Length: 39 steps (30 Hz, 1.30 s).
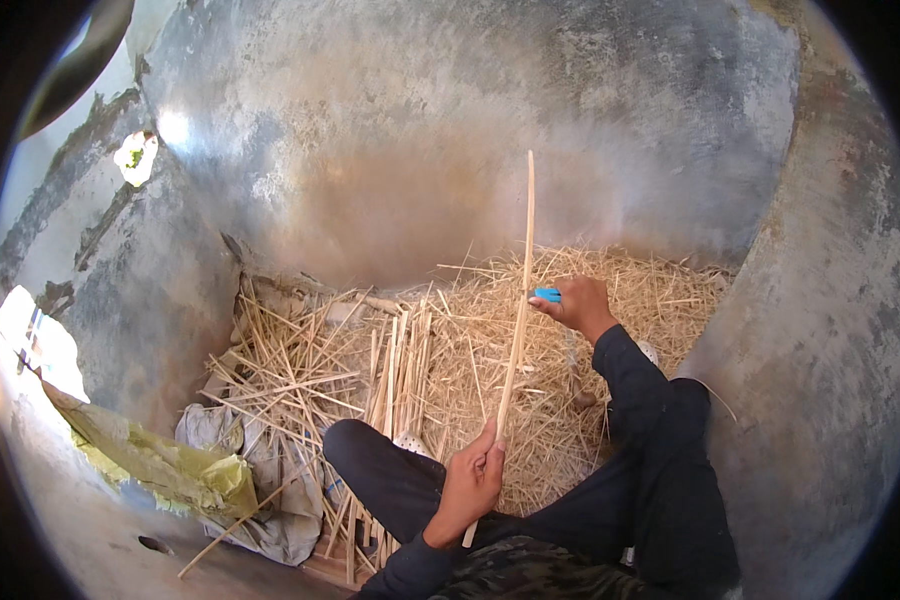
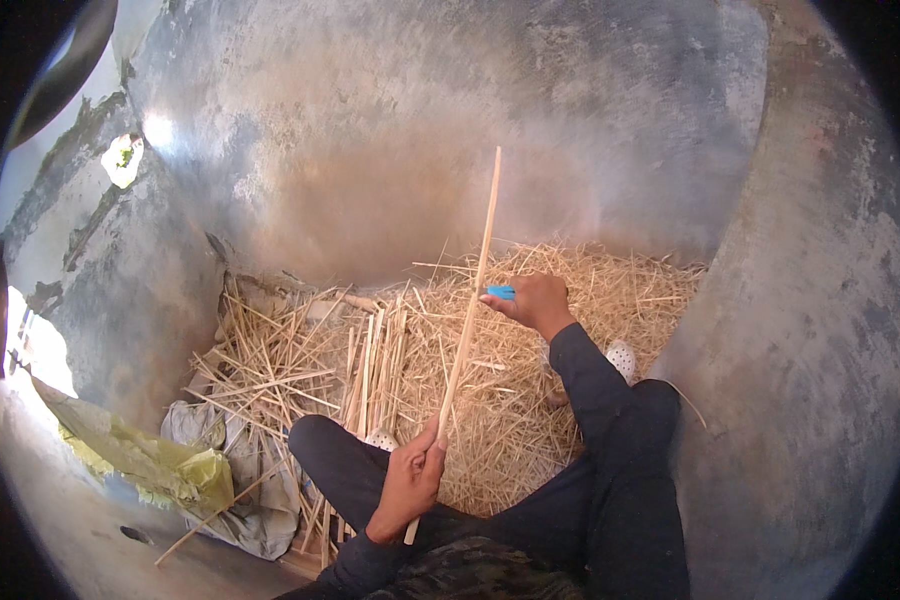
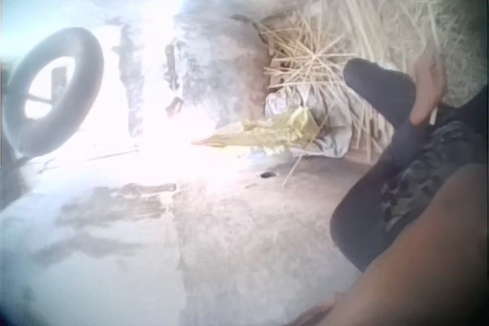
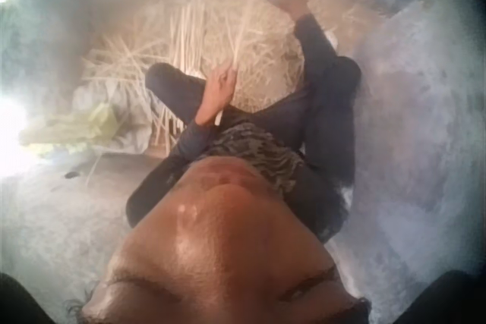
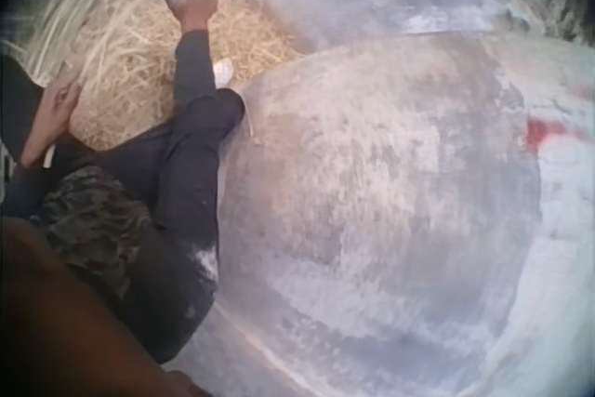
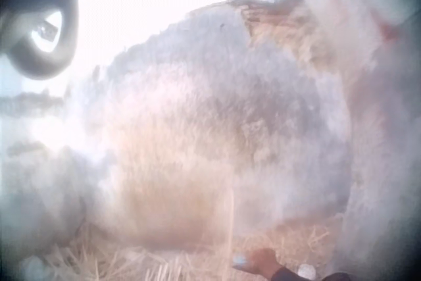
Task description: The person sits on the floor and uses a small knife to peel the outer layer off long, thin wooden sticks. They hold the stick in one hand and scrape the blade along its length, dropping the finished pieces onto a pile of straw.
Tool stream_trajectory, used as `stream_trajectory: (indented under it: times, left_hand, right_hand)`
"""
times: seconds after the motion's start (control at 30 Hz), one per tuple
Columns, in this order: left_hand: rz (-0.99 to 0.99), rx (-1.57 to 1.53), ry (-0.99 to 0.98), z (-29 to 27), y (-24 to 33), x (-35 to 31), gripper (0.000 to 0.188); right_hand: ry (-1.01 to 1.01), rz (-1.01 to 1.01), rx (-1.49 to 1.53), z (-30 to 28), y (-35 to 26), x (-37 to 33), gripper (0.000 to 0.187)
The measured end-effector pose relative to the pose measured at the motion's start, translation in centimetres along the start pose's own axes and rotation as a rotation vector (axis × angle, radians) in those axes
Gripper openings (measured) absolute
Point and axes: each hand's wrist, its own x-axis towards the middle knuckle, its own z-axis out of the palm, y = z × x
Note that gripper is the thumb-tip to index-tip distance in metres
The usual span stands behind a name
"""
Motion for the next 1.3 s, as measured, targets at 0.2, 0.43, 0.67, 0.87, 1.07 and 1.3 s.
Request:
stream_trajectory:
  times: [0.2,0.43,0.67,0.87,1.07,1.3]
  left_hand:
    - [-0.063,0.201,-0.089,-2.5,-2.0,0.5,0.039]
    - [-0.115,0.170,-0.002,-5.5,3.2,0.4,0.037]
    - [-0.102,0.016,0.066,-2.6,0.7,0.7,0.040]
    - [-0.024,0.014,0.072,-1.2,1.3,-0.2,0.040]
    - [-0.029,0.166,0.062,-2.1,2.0,-3.6,0.037]
    - [0.156,0.262,-0.103,-3.9,-0.7,-8.6,0.034]
  right_hand:
    - [-0.069,-0.136,-0.078,5.0,4.1,-2.4,0.070]
    - [-0.098,0.563,0.259,2.2,7.6,-4.2,0.062]
    - [-0.074,0.095,0.615,-2.6,-6.3,-8.0,0.055]
    - [0.038,-0.191,0.448,-4.9,-8.7,-7.0,0.055]
    - [0.010,-0.014,0.147,-4.4,-5.3,-2.0,0.055]
    - [0.166,0.531,0.040,-2.3,8.2,1.7,0.069]
